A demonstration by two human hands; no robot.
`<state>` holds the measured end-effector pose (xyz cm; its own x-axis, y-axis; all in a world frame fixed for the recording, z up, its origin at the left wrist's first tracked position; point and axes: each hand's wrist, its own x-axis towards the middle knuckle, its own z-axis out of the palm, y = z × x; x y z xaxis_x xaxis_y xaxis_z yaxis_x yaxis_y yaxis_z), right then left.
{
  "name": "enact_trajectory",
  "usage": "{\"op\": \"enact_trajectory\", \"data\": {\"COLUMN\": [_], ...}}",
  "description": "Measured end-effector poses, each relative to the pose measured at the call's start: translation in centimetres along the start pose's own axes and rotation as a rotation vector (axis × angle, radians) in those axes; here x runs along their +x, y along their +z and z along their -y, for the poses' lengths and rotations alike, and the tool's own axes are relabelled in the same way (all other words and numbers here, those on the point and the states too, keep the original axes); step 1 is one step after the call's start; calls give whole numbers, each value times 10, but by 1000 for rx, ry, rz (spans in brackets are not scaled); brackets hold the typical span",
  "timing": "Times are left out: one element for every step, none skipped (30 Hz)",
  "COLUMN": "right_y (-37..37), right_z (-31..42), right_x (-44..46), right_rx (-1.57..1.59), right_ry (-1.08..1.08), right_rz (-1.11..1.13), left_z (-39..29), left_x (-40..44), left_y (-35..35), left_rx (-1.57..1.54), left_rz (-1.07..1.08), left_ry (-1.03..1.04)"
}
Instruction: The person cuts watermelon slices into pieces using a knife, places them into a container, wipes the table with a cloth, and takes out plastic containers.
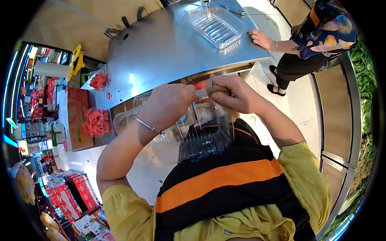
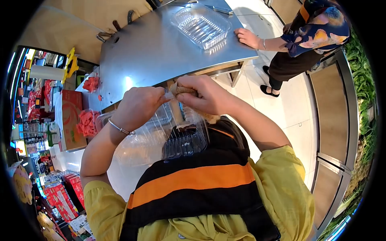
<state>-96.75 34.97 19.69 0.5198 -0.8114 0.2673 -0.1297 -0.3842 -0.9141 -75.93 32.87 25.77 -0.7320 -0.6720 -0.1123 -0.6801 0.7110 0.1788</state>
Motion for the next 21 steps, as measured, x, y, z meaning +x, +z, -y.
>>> {"op": "enact_trajectory", "data": {"right_y": [3,6,10,16,22,28,35,41,46,50,55,59,62,59,54,48,42,34,26,18,13], "right_z": [0,0,-1,-1,-3,-6,-12,-15,-15,-16,-16,-17,-22,-24,-21,-19,-18,-17,-15,-14,-12], "right_x": [-3,-5,-8,-10,-14,-18,-23,-28,-33,-36,-38,-40,-41,-39,-33,-26,-16,-4,7,18,27], "right_rx": [23,44,44,155,266,266,273,280,396,396,408,420,365,361,343,327,337,336,208,78,80], "right_ry": [33,66,66,105,144,145,137,130,223,225,207,189,176,175,194,213,208,204,89,-26,-44], "right_rz": [-40,-82,-80,-132,-183,-182,-182,-181,-164,-164,-204,-243,-236,-233,-248,-263,-272,-270,-241,-212,-164], "left_z": [1,1,2,2,3,3,4,6,8,11,13,15,19,23,26,28,28,27,27,26,25], "left_x": [-1,-2,-2,-3,-4,-6,-10,-16,-19,-19,-20,-22,-22,-21,-20,-16,-11,-6,-2,4,11], "left_y": [1,2,3,4,4,4,7,12,15,14,12,11,12,14,15,12,6,-3,-14,-19,-22], "left_rx": [-2,11,24,23,12,1,0,-26,-54,-56,-51,-46,-47,-32,-17,-17,-26,-34,-74,-70,-45], "left_rz": [0,-3,-8,-9,-11,-13,-13,20,52,53,52,53,51,24,-2,-5,-103,-202,-266,-270,-240], "left_ry": [-4,-4,-3,-4,9,22,22,0,-23,-22,-43,-63,-64,-71,-81,-83,-118,-153,-85,-85,-12]}}
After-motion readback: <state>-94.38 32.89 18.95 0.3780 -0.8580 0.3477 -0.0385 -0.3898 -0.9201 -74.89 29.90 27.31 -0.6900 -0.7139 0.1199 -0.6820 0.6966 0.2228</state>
